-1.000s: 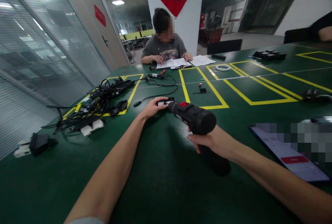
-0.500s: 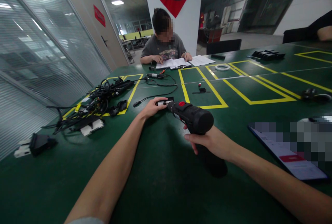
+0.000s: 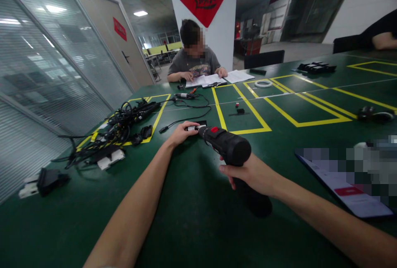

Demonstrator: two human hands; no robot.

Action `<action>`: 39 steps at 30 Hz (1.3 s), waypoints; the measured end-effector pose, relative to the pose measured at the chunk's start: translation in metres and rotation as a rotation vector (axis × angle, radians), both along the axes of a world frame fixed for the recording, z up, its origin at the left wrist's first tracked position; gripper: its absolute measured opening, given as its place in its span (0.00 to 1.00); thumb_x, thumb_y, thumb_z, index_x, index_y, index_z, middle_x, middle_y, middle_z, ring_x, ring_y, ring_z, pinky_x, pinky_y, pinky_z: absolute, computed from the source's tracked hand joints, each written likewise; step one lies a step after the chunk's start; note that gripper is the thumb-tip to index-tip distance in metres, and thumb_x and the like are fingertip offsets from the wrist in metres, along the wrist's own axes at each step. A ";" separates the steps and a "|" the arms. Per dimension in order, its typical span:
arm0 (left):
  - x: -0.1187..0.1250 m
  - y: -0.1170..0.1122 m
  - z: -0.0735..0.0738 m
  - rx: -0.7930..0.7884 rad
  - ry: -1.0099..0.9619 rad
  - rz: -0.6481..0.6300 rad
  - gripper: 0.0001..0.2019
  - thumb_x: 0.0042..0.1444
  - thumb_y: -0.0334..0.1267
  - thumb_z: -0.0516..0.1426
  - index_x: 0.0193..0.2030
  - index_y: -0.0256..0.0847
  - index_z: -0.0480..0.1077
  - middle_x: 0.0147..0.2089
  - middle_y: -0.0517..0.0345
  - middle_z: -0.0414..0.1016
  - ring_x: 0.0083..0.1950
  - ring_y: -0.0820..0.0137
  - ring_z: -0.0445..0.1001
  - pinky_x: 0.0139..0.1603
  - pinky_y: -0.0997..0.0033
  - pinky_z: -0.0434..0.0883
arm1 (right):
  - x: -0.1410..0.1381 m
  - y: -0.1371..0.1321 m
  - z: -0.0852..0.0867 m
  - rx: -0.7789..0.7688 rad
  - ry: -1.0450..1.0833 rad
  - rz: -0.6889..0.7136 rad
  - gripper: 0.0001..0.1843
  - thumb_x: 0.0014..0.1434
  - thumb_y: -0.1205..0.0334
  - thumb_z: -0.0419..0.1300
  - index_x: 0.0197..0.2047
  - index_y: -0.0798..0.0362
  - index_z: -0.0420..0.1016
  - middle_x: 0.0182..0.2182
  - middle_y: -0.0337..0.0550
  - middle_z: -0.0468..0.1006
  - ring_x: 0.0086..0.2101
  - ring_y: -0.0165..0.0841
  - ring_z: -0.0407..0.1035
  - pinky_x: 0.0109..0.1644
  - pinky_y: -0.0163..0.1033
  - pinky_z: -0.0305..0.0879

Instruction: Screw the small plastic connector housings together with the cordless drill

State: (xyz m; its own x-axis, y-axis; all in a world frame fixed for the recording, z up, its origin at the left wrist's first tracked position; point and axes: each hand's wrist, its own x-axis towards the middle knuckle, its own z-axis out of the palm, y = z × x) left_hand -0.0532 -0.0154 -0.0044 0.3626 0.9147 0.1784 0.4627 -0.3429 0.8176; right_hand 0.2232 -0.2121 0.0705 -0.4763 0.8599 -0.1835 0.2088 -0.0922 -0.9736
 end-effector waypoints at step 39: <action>0.001 -0.002 0.003 -0.031 -0.008 0.014 0.21 0.48 0.43 0.65 0.50 0.41 0.79 0.53 0.51 0.77 0.52 0.59 0.74 0.56 0.59 0.68 | 0.007 0.007 -0.005 -0.046 0.060 -0.012 0.16 0.56 0.56 0.64 0.45 0.53 0.68 0.21 0.34 0.73 0.23 0.33 0.70 0.32 0.41 0.65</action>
